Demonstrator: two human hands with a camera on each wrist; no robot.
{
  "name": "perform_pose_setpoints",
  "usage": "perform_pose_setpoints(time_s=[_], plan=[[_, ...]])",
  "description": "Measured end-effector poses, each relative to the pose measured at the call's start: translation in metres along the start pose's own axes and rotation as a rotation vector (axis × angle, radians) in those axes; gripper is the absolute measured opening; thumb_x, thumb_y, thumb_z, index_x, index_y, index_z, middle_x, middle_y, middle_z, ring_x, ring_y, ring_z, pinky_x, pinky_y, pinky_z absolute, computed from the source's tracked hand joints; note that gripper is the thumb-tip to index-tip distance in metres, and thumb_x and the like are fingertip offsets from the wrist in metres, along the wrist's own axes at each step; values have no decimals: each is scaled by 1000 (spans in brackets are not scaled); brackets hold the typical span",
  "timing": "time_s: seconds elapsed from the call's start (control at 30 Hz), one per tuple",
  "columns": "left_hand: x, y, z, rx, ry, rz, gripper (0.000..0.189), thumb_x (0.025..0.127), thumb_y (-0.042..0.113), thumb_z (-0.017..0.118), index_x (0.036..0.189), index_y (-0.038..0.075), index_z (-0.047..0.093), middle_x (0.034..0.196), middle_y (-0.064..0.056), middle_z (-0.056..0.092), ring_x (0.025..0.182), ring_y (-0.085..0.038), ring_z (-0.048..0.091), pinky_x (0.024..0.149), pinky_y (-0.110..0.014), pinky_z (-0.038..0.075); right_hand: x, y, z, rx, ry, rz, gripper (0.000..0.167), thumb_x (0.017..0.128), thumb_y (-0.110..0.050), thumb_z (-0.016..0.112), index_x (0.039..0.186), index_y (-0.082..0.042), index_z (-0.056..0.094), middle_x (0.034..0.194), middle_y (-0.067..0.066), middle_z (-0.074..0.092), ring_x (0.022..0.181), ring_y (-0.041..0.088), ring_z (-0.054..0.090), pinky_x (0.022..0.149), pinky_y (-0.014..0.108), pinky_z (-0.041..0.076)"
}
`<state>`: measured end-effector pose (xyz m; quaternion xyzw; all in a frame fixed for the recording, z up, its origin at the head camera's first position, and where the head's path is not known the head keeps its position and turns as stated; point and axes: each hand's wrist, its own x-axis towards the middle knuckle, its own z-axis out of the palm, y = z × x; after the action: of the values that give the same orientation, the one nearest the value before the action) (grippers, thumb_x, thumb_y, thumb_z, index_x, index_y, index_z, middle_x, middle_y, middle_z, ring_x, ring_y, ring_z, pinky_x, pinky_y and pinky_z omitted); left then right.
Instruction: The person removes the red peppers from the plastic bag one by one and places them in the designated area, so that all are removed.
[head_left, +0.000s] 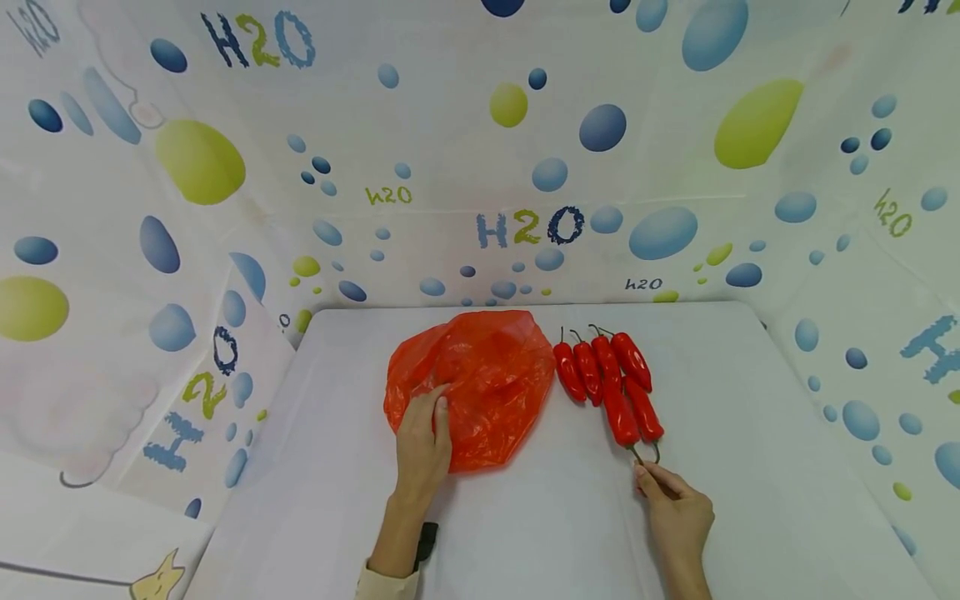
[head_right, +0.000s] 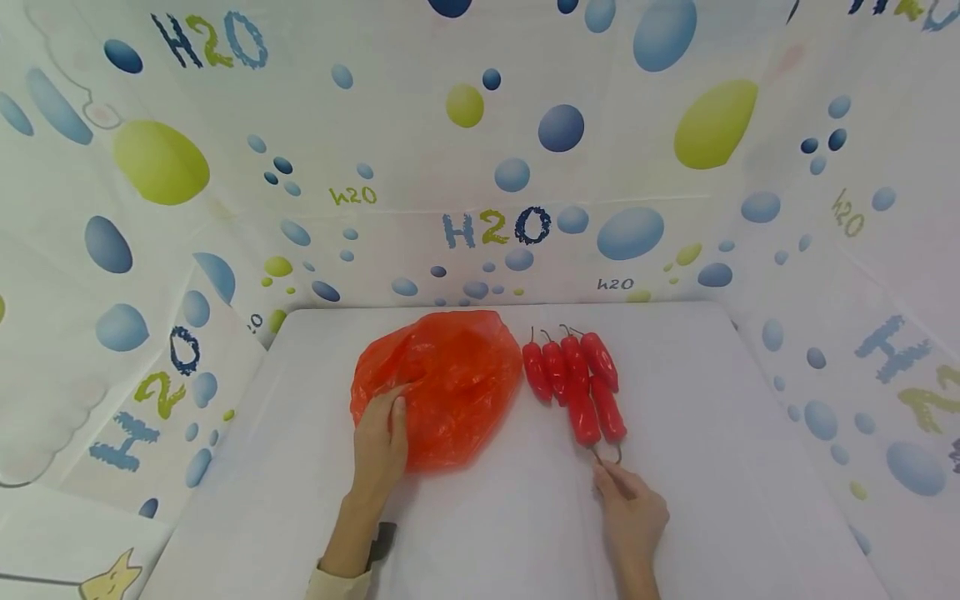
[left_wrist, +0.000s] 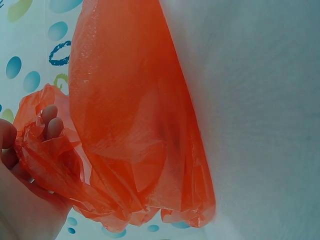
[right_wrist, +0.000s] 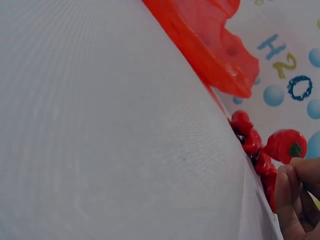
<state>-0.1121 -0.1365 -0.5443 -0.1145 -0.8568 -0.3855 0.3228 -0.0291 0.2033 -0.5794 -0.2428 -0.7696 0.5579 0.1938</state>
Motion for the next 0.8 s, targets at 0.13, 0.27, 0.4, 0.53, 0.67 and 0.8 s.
perform_pose_setpoints(time_s=[0.13, 0.27, 0.4, 0.53, 0.67, 0.8], plan=[[0, 0, 0, -3, 4, 11, 33, 102, 6, 65, 135, 8, 67, 128, -2, 71, 116, -19, 66, 101, -41, 55, 1, 3, 1, -4, 0, 1, 19, 90, -10, 83, 105, 0, 81, 93, 17, 79, 63, 4, 71, 59, 13, 53], [0, 0, 0, -4, 4, 20, 34, 101, 5, 66, 134, 8, 67, 127, -3, 71, 115, -20, 66, 100, -42, 56, 1, 4, 2, 6, -4, 8, 18, 89, -9, 83, 105, 1, 81, 92, 17, 79, 62, 5, 71, 59, 13, 55], [0, 1, 0, -4, -14, 2, 33, 101, 5, 65, 135, 8, 67, 126, -5, 71, 115, -20, 66, 102, -40, 55, 1, 5, 3, 15, -11, 13, 18, 90, -8, 83, 105, 2, 81, 95, 19, 79, 61, 5, 71, 60, 15, 57], [0, 1, 1, 3, -9, 3, 34, 100, 4, 66, 134, 8, 67, 126, -5, 71, 115, -21, 67, 101, -40, 55, 2, 6, 4, 2, 0, -4, 17, 90, -7, 82, 104, 2, 81, 93, 20, 78, 59, 7, 71, 58, 17, 58], [0, -1, 2, 3, -7, 2, 35, 100, 3, 66, 135, 9, 67, 126, -4, 71, 114, -21, 67, 99, -43, 57, 3, 9, 4, -26, 16, 3, 16, 91, -10, 82, 103, 1, 81, 89, 18, 78, 57, 9, 71, 57, 18, 58], [-1, -1, 2, 1, -21, -20, 32, 104, 8, 63, 136, 11, 66, 125, -5, 71, 113, -21, 66, 98, -44, 58, 4, 9, 4, -33, 18, 2, 17, 91, -12, 83, 102, 1, 81, 87, 17, 78, 57, 9, 72, 56, 19, 58]])
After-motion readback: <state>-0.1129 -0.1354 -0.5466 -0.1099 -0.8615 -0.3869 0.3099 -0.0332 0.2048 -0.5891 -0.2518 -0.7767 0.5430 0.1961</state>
